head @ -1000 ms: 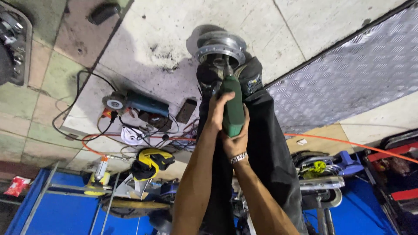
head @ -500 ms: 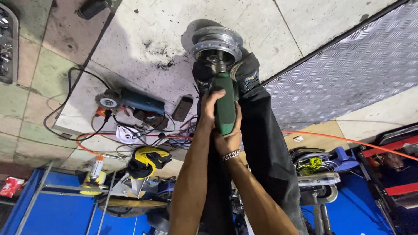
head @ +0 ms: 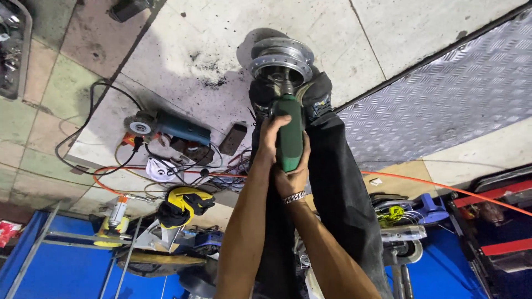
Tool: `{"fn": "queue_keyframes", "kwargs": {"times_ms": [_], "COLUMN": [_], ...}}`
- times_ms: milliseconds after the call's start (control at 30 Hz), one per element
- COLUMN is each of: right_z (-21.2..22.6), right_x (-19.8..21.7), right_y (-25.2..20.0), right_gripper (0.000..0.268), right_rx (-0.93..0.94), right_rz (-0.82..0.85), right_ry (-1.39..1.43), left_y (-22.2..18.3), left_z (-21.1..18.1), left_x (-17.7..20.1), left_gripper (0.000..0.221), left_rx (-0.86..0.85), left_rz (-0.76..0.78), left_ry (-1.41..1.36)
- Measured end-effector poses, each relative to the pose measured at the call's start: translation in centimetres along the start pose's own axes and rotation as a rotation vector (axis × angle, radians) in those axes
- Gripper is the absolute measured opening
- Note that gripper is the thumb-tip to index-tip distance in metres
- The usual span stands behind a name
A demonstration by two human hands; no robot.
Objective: Using a power drill to modify or clean holes in a motorcycle wheel hub while sitting on the floor.
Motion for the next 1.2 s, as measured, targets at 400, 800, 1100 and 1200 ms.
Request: {"fn": "queue_keyframes", "kwargs": {"times_ms": [400,800,1100,1200], "right_z": [-0.1,0.5,0.6,0.5], "right_x": [0.6,0.4,0.4,-0.2], "right_y": [1.3,1.6,1.3,0.6], "right_gripper": [0.103,0.104,0.105,0.099], "right_rx": [0.158,0.195,0.125,0.099], "right_rz": [-0.037,-0.036,0.013,0.017], "right_ry": [0.087,0.077,0.042,0.044], "left_y": [-2.0,-1.9,-1.6,-0.1], "left_z": [-2.9,-3.4,-2.5,-1.6], "left_x": [-3.6,-3.8,-2.1,0.7], "left_gripper": [0.058,0.057,0.059,0.056], "left_rx": [-0.034,-0.106,-0.119,-0.111], "left_rz": [0.05,0.071,-0.008,-0.031], "left_ry": [0.079,0.061,0.03,0.036]}}
Point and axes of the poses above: each hand's wrist, its own y-axis towards the middle knuckle, its own x-axis out of the back of the hand, z = x × y, the point moved 5 cm from there along y, towards the middle knuckle, and after that the axes turned 4 degrees about z, right-handed, at the moved point
